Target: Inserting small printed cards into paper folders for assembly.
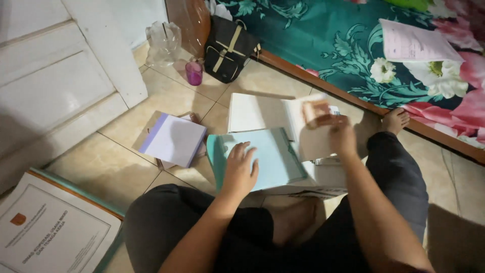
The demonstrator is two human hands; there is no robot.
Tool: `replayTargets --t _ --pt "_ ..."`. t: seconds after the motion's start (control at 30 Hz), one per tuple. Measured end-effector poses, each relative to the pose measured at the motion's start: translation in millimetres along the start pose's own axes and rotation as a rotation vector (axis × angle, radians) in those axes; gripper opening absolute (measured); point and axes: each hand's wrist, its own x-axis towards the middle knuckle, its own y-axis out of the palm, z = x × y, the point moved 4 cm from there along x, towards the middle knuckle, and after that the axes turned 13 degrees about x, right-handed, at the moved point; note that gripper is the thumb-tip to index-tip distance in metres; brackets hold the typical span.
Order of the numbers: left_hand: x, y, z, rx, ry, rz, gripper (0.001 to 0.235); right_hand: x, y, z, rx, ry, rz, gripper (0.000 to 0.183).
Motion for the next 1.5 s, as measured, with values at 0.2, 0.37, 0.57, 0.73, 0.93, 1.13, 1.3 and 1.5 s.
replayTargets --t 0.2,0.37,0.57,0.73,0.93,1.13,1.3,1.5 --pt "-10.4 1.8 -9.0 0.17 0.121 0.678 0.055 31.3 3.4 -75.3 -0.205 0.217 -0.167 0.051" --pt "-13.0 9.6 -7.7 0.222 0.104 0.766 0.066 -46.1 37.9 40.2 -0.72 -0.473 -0.276 0.041" --pt "-11.9 10.6 -8.5 0.177 0.062 0.784 0.07 -73.6 115.6 -22.4 -0.387 0.27 0.471 0.089" --pt "-13.3 15.7 -6.7 0.179 0.061 0.727 0.071 -94.8 73.5 62.6 -0.443 0.105 0.526 0.075" --pt "-7.9 8.4 -8.0 0.147 0.043 0.778 0.068 -112.6 43.2 121.3 -0.27 -0.226 0.258 0.028" --pt "-6.0 3.0 -10.1 0.149 0.058 0.799 0.068 -109.7 46.3 114.8 -0.374 -0.285 0.183 0.036" --pt "-2.2 -5.0 -12.8 0.127 0.053 0.818 0.066 -112.4 49.7 130.2 -0.528 -0.382 0.154 0.032" --pt "-3.7 -5.6 -12.7 0.118 0.041 0.847 0.067 -114.7 60.8 119.6 -0.73 -0.296 0.439 0.041"
